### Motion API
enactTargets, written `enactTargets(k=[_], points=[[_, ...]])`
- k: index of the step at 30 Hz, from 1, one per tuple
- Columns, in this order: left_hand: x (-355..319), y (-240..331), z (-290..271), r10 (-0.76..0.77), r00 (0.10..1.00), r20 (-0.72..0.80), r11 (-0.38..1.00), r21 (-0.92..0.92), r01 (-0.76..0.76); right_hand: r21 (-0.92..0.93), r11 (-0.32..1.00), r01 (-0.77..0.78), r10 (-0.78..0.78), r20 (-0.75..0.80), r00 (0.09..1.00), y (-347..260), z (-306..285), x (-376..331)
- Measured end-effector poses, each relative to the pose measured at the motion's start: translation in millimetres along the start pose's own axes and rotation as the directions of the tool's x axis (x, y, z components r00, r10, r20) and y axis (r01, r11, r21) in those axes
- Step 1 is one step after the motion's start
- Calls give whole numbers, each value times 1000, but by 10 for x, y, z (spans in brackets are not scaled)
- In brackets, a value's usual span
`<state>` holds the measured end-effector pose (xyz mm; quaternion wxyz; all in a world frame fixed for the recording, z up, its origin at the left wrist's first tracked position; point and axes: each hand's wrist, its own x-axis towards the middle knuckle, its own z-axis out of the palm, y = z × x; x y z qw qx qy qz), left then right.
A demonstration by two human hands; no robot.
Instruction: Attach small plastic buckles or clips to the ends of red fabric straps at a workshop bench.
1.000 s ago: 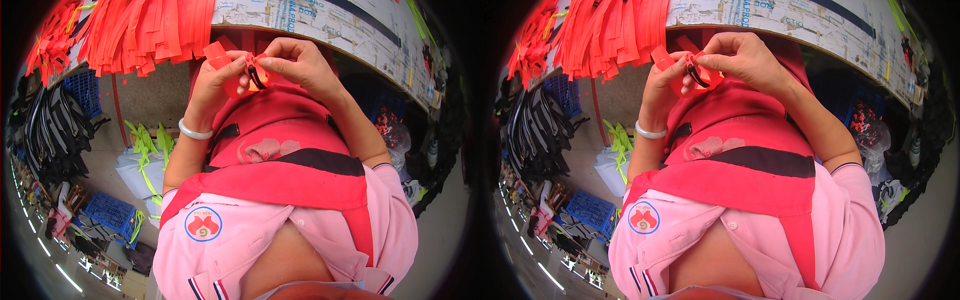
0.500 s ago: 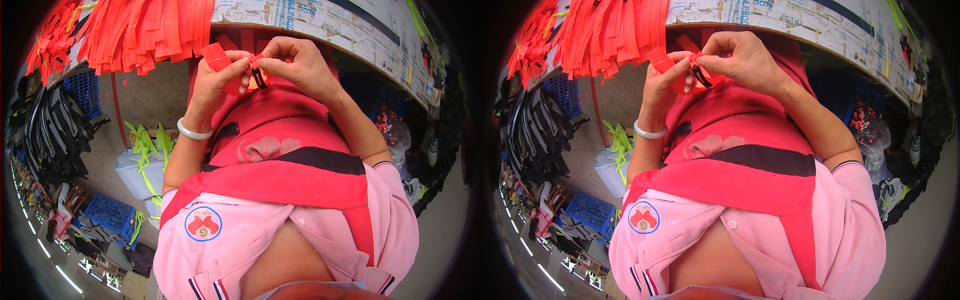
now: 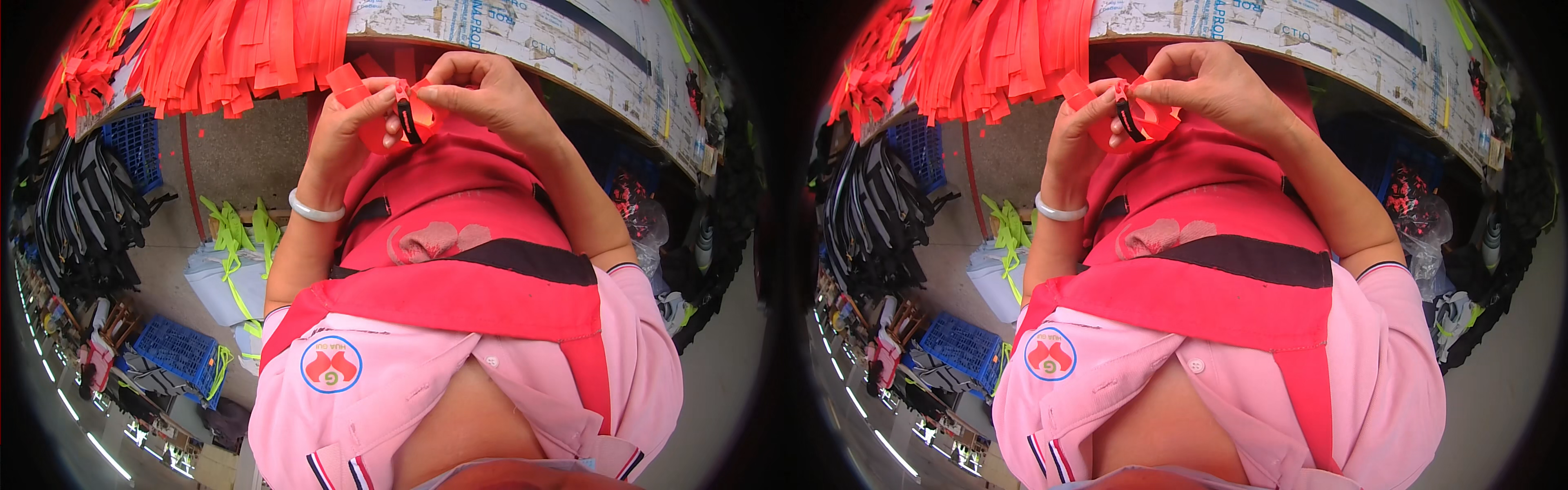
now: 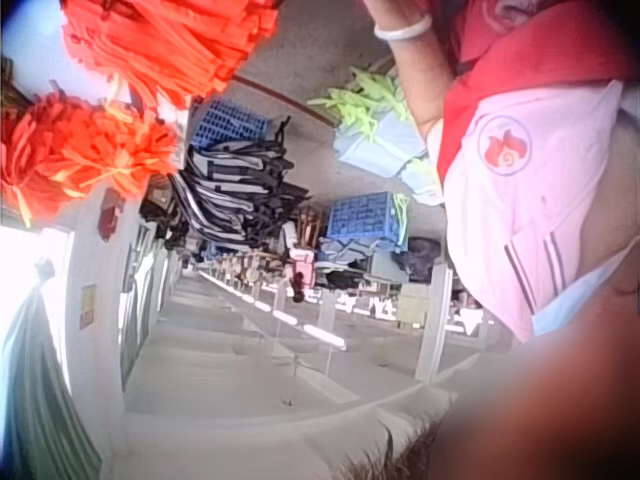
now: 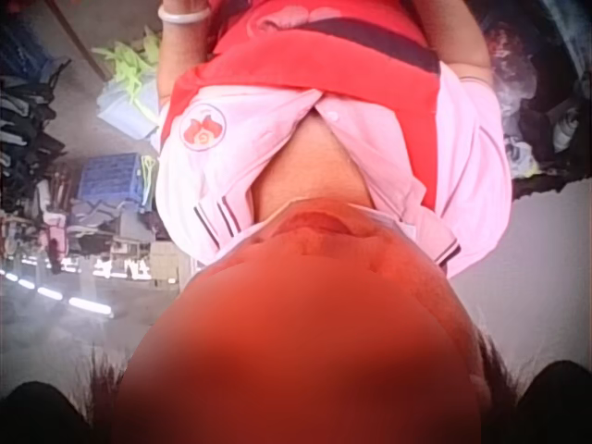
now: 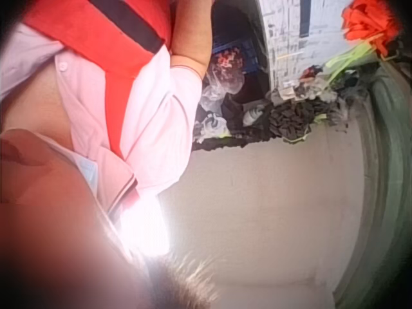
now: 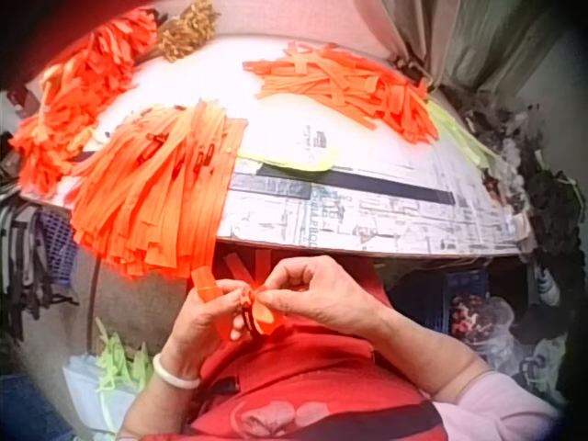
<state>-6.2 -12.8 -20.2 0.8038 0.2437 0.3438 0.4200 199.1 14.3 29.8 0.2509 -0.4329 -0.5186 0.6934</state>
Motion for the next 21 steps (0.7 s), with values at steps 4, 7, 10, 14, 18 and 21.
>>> enactTargets(k=[4, 7, 10, 14, 18, 21], points=[[-6, -33, -19, -33, 999, 28, 997, -63, 35, -81, 996, 24, -27, -33, 999, 19, 40, -14], [-12, -53, -28, -42, 997, 62, 994, -103, 48, -94, 995, 27, -31, -41, 999, 19, 66, -13], [-11, -50, -39, -42, 997, 60, 992, -118, 49, -149, 988, 30, -38, -51, 998, -5, 81, -18], [-32, -33, -13, -4, 1000, 26, 999, -52, 5, -217, 975, 45, -60, -62, 996, -39, 87, -38], [-45, -46, -17, 61, 998, 0, 998, 24, -61, -293, 954, 61, -85, -69, 994, -54, 101, -51], [-61, -34, -18, 73, 997, -1, 996, 52, -73, -287, 956, 56, -83, -82, 993, -10, 99, -42]])
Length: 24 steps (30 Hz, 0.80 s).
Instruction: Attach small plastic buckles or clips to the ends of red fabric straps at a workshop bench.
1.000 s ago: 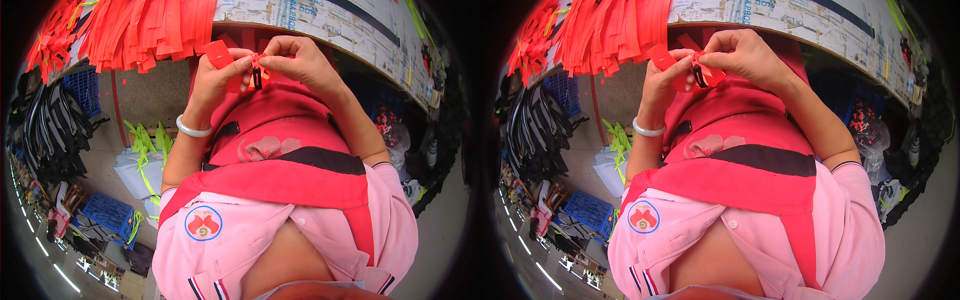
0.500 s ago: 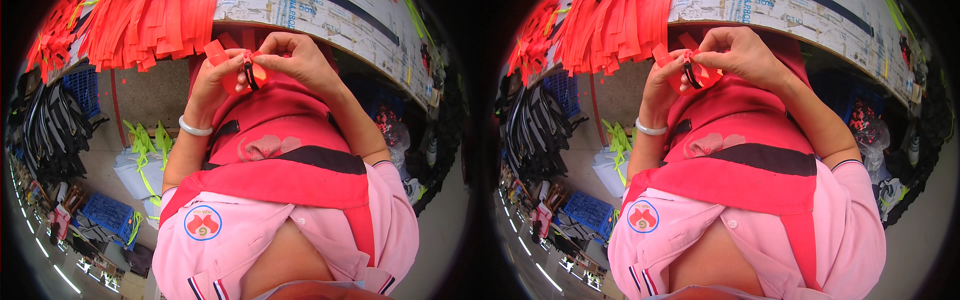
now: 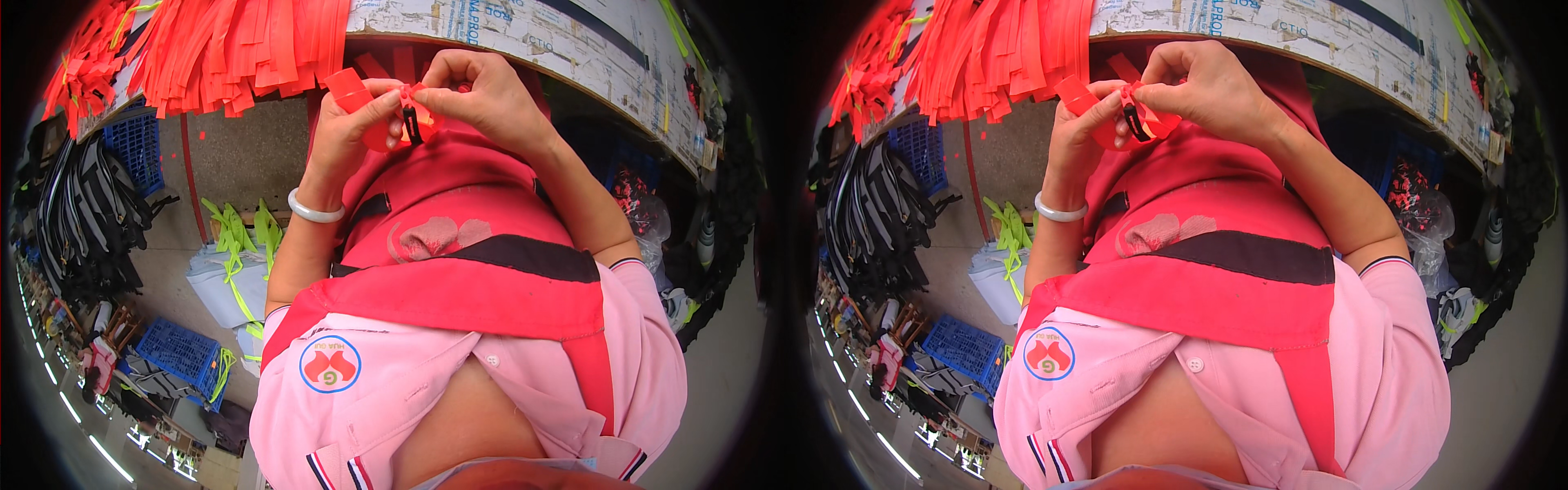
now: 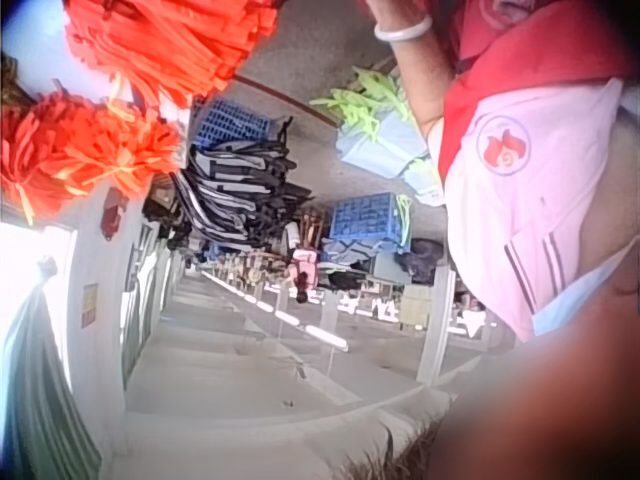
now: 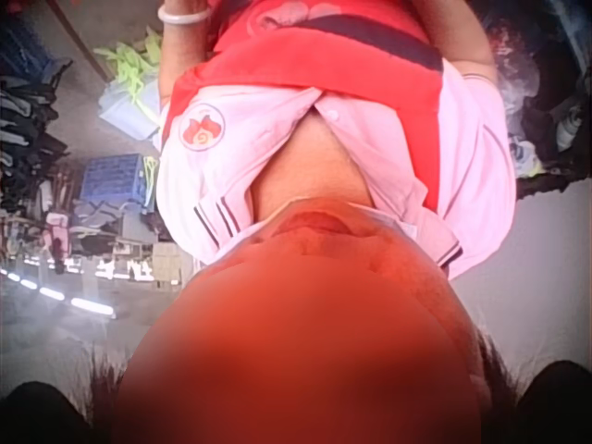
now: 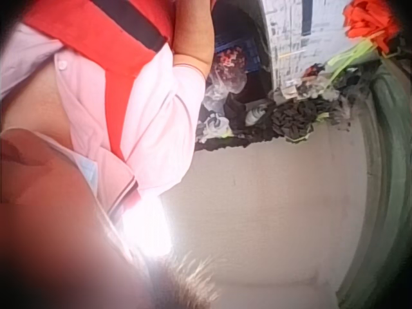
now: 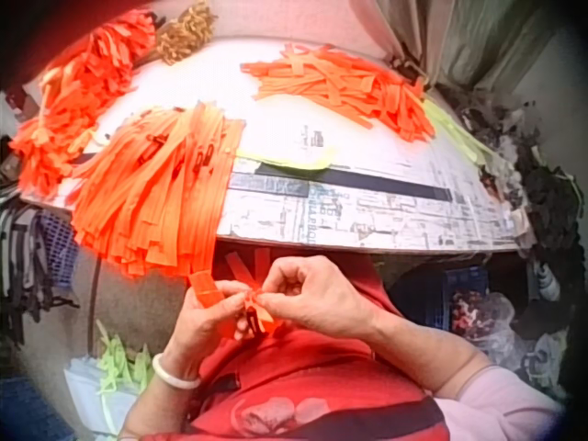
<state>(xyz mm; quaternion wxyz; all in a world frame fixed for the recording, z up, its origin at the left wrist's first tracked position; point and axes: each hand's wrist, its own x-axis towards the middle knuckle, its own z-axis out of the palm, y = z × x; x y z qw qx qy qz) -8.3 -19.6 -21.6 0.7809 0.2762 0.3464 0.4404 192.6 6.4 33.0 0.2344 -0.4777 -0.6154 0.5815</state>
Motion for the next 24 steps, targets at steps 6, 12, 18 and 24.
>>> enactTargets(k=[6, 12, 18, 24], points=[[-11, 22, -12, 2, 1000, 7, 999, 32, -2, 113, 993, 28, -24, -37, 999, 88, 52, 26], [1, -12, -3, 11, 1000, 19, 998, -64, -9, 197, 977, 76, -65, -61, 996, 104, 77, 30], [41, -23, 20, 77, 996, -52, 997, 29, -76, 254, 963, 96, -67, -120, 991, 157, 126, 58], [51, -79, 12, 123, 992, 17, 982, 146, -124, 109, 977, 182, -157, -203, 967, 270, 165, 54]])
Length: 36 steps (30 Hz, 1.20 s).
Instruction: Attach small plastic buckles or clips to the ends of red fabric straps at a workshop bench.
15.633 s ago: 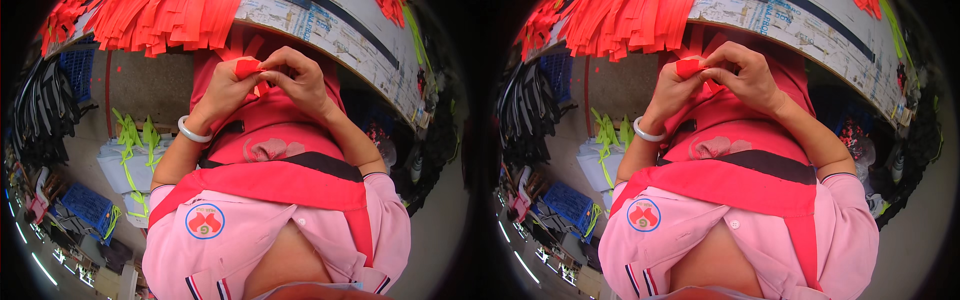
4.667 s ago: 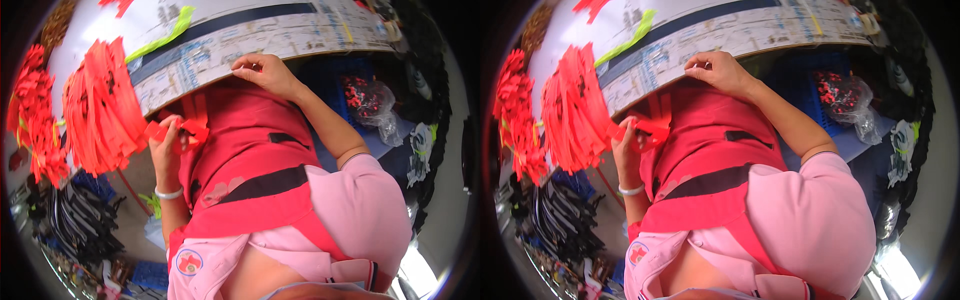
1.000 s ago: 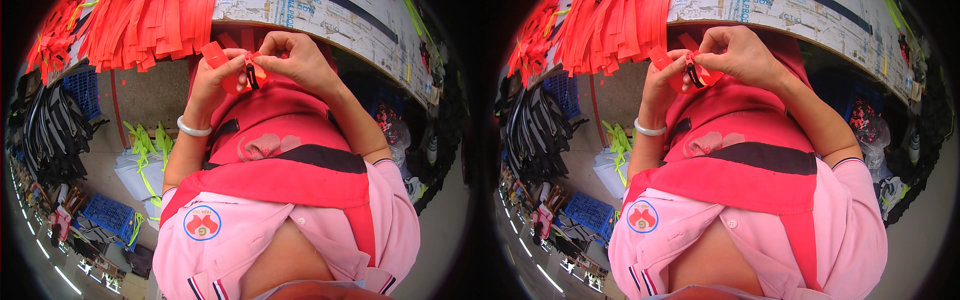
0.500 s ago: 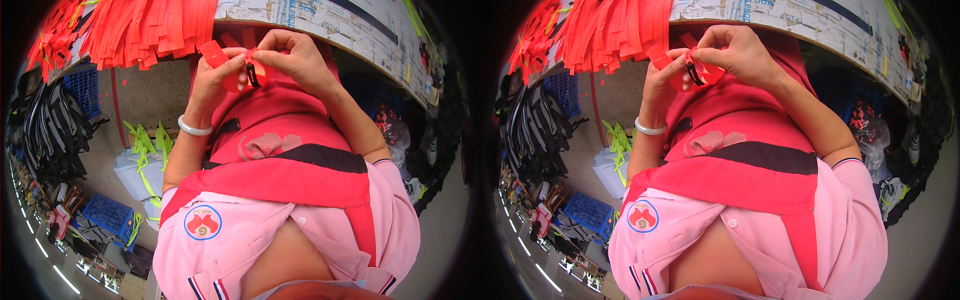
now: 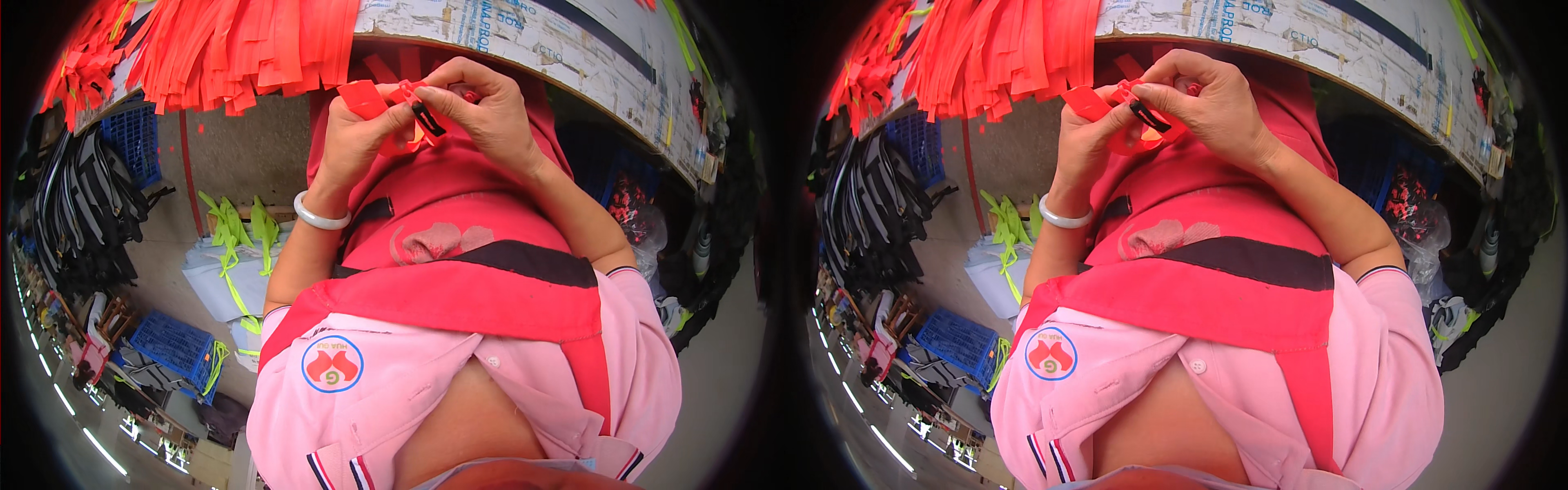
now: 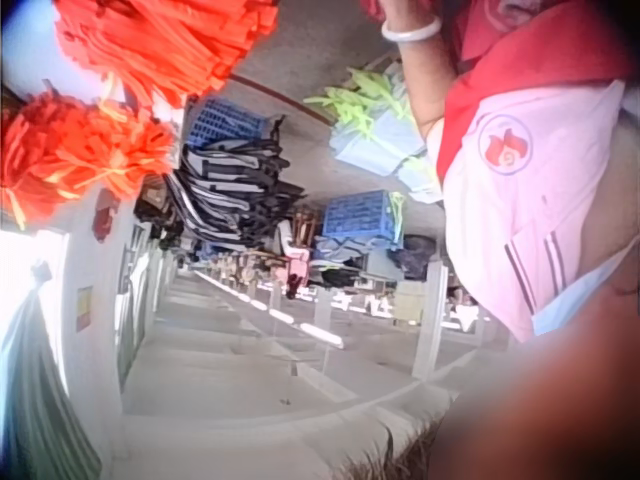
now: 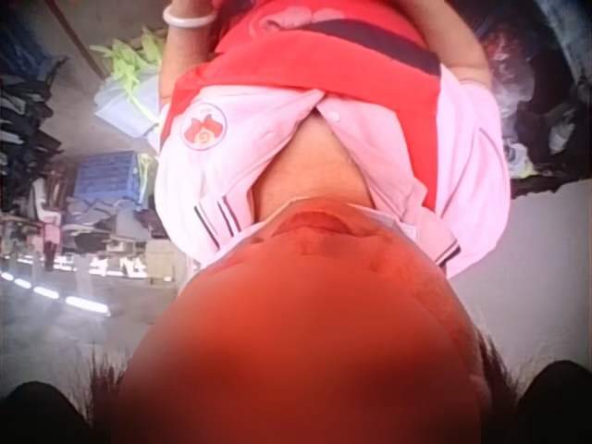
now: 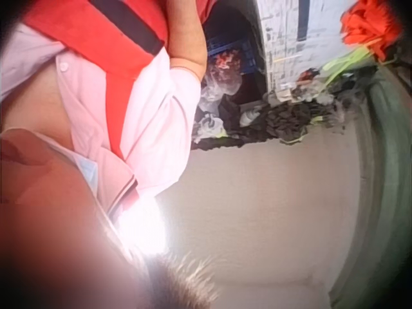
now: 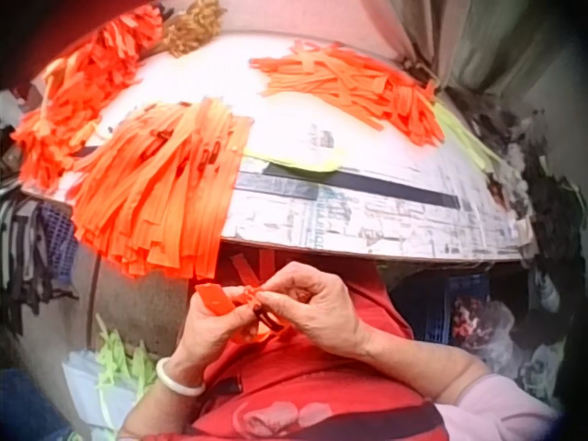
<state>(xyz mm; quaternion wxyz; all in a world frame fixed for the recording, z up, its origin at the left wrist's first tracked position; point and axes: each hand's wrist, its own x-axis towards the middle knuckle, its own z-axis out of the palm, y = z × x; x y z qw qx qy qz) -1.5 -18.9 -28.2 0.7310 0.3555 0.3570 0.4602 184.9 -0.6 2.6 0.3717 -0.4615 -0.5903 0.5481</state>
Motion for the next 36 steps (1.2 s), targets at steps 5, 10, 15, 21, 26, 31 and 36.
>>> enactTargets(k=[5, 10, 15, 21, 26, 31, 36], points=[[-32, 26, 65, 116, 992, -41, 973, 204, -105, -113, 980, 164, -162, 30, 986, -102, -31, 43], [-13, -10, 84, 340, 939, 50, 848, 416, -329, -250, 932, 263, -237, 131, 963, -187, -43, 25], [-40, 0, 93, 138, 990, -6, 972, 193, -134, -232, 912, 338, -315, 129, 940, -123, -32, 2], [-2, -69, 110, 438, 897, 56, 799, 432, -417, -326, 887, 327, -285, 171, 943, -230, -37, -1], [-63, -72, 165, 323, 946, -5, 908, 285, -308, -252, 904, 346, -317, 150, 937, -243, -15, -55], [-75, -113, 157, 266, 964, -8, 952, 156, -262, -82, 939, 334, -329, 67, 942, -147, 44, -82], [-74, -140, 149, 397, 918, -18, 874, 313, -372, -170, 938, 302, -282, 131, 950, -173, -1, -42]])
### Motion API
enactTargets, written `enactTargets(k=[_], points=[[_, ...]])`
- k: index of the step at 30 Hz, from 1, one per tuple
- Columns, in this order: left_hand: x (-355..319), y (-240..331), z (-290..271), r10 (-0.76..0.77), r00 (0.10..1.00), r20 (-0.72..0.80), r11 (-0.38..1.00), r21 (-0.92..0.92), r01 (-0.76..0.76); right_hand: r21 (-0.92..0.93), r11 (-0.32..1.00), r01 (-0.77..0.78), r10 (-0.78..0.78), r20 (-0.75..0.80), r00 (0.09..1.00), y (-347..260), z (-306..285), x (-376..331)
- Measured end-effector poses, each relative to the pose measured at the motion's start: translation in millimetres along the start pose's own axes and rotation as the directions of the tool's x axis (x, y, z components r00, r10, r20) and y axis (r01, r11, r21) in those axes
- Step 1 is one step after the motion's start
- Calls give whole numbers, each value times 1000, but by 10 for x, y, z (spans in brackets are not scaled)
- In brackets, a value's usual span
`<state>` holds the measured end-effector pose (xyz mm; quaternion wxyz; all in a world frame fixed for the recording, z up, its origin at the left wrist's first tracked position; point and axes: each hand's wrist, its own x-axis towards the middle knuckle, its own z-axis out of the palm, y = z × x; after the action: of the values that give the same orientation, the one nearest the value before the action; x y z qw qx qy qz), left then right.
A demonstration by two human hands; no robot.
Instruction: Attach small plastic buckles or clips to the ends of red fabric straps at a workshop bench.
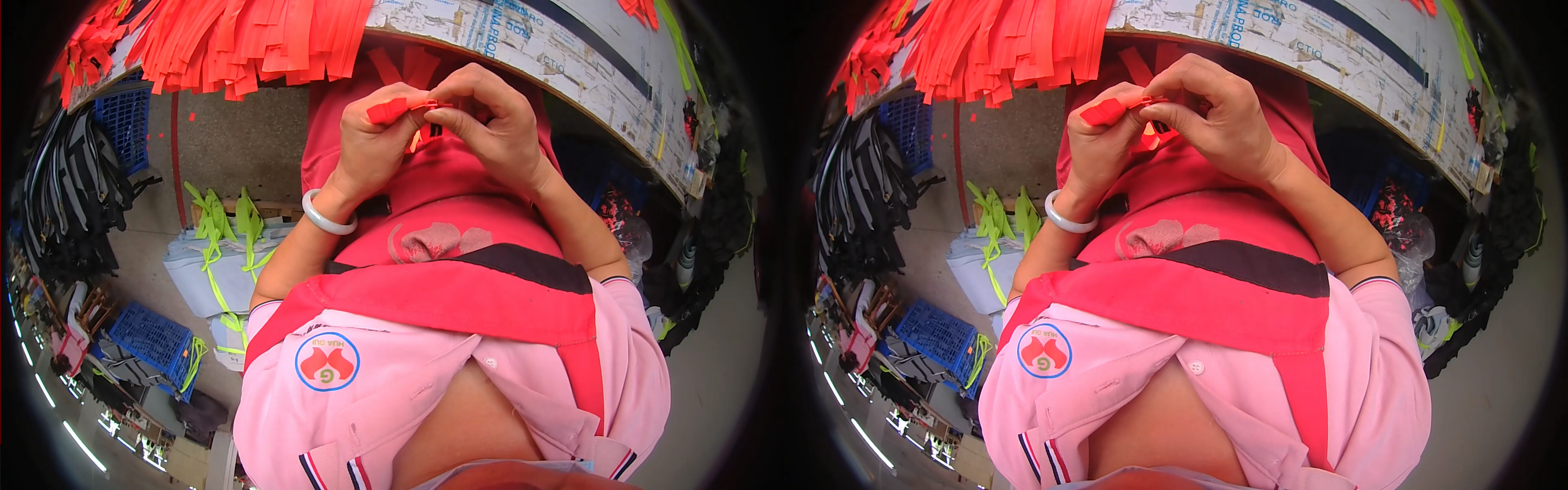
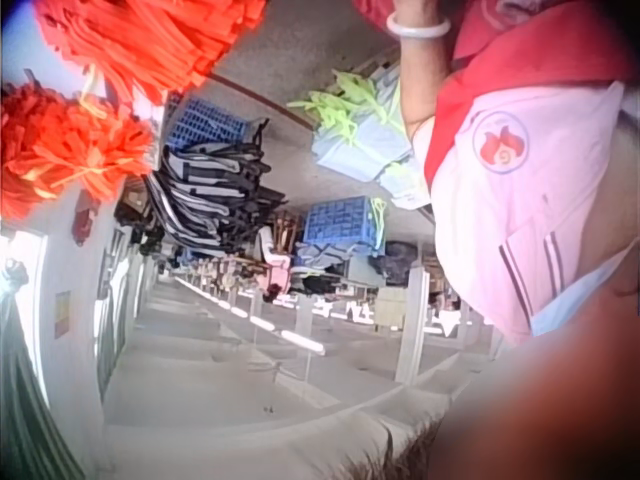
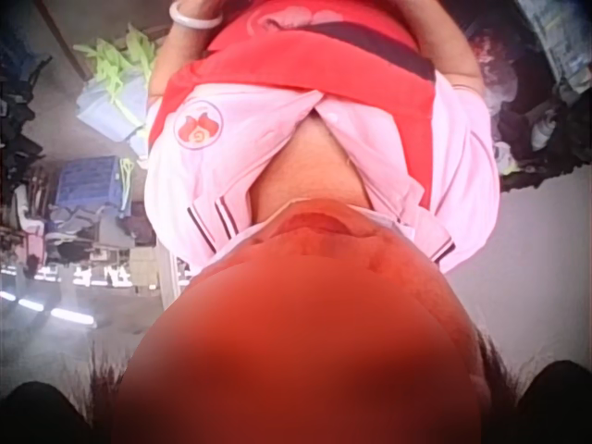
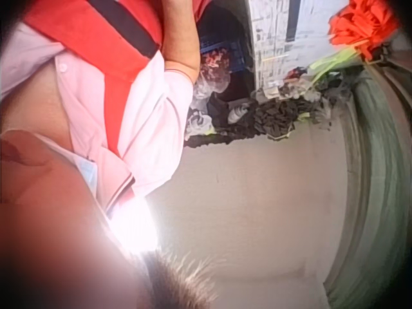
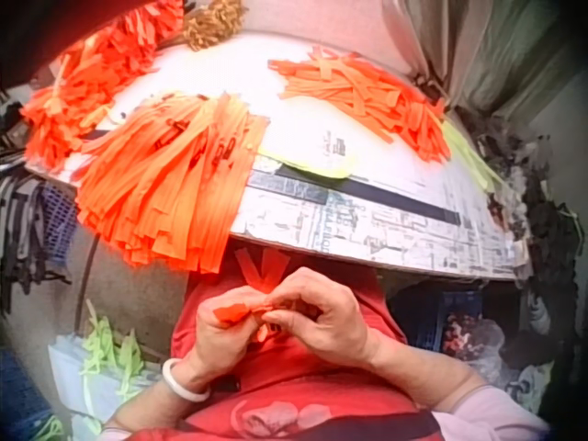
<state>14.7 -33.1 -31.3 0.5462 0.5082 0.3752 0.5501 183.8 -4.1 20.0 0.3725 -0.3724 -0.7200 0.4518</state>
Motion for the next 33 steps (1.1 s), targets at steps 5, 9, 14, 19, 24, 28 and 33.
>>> enactTargets(k=[5, 9, 14, 19, 24, 28, 33], points=[[9, 75, -51, -152, 985, 83, 986, -52, 157, -19, 1000, -22, 23, 10, 1000, -32, -32, -32], [12, 70, -65, -80, 991, 103, 996, 38, 77, -82, 997, 14, -9, 53, 999, -67, -52, 1], [13, 44, -58, -103, 991, 90, 994, -25, 106, -35, 999, -24, 26, 51, 998, -47, -34, -32], [61, 111, -51, -91, 991, 96, 993, -64, 98, -39, 999, 5, -4, 19, 1000, -67, -2, -45], [59, 67, -34, 55, 995, 87, 996, 61, -61, -33, 998, 60, -59, 15, 998, -59, 9, -24], [24, 17, 17, 22, 998, 61, 996, 82, -27, 68, 998, -7, 10, -42, 999, 72, 40, -92], [62, 69, 53, -11, 999, 31, 999, 51, 9, -23, 999, 25, -26, -22, 999, 64, 13, -53]])
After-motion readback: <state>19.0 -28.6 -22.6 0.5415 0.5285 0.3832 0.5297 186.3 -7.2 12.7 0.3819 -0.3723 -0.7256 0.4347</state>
